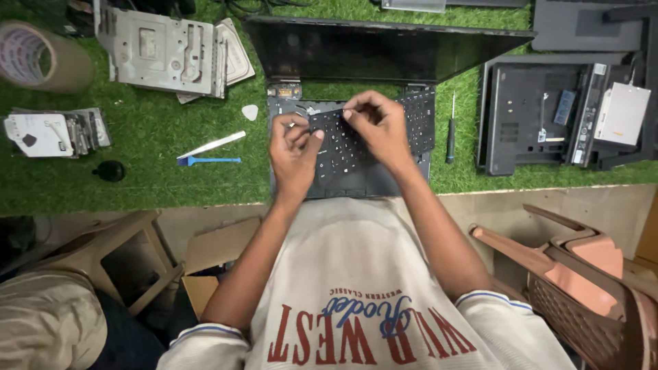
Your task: The person disassembles a laptop on a workbench. They pry the keyboard loose with a spudger, lift the keyboard out, remove the optical drive, open the bottom chassis, and work on internal components with a screwdriver and tweezers.
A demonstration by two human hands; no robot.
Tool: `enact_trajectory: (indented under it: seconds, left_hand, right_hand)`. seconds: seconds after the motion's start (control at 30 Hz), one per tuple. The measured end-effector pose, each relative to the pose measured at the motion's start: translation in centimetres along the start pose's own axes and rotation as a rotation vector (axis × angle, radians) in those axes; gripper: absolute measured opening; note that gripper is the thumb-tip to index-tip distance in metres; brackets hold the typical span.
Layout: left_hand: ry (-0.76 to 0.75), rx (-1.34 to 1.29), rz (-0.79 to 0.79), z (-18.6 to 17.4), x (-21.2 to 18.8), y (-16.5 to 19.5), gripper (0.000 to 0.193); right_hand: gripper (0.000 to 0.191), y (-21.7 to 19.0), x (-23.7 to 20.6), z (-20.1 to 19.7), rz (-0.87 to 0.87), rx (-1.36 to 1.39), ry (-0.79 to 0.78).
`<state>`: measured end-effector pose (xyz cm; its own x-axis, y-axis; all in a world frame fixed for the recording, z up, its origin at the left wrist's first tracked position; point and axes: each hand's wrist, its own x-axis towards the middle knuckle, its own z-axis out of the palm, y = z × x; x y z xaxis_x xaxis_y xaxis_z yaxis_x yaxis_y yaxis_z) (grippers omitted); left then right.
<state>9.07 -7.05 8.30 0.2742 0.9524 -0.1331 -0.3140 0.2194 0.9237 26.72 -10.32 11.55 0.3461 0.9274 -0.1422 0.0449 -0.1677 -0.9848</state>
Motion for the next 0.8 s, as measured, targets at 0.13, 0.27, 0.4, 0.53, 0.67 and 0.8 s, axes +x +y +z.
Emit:
enact_trajectory:
  seconds: [0.13,0.27,0.4,0.53,0.67,0.8]
  left_hand:
    - [0.032,0.161,0.088,2.7,-2.1,4.4,0.025]
    - [-0.1,0.405,0.396,4.8,-3.7,9.8,0.022]
    - [-0.197,0.398,0.549,6.0,-4.0,13.1,0.022]
    - [-0.238,0.378,0.533,6.8,-4.2,14.3,0.021]
    - [-0.255,0.382,0.52,7.1,-4.6,14.7,0.022]
    - [-0.281,0.383,0.544,7.1,-4.9,15.1,0.022]
  right_hand:
    - [0.012,-5.3,-0.5,-2.3,-0.343,-0.139,-0.153]
    - [0.013,-10.0,-1.8,-3.1,-0.333,-0.078,-0.187]
    - [0.015,-12.7,-3.2,-3.7,-0.38,-0.031,-0.161]
    - [0.016,-13.7,-4.2,-4.2,-0.432,-0.04,-0.138]
    - [0.017,-14.4,-4.5,-4.6,-0.465,-0.064,-0.148]
    - [0.018,-15.4,-4.7,-4.8,-0.477,-0.103,-0.153]
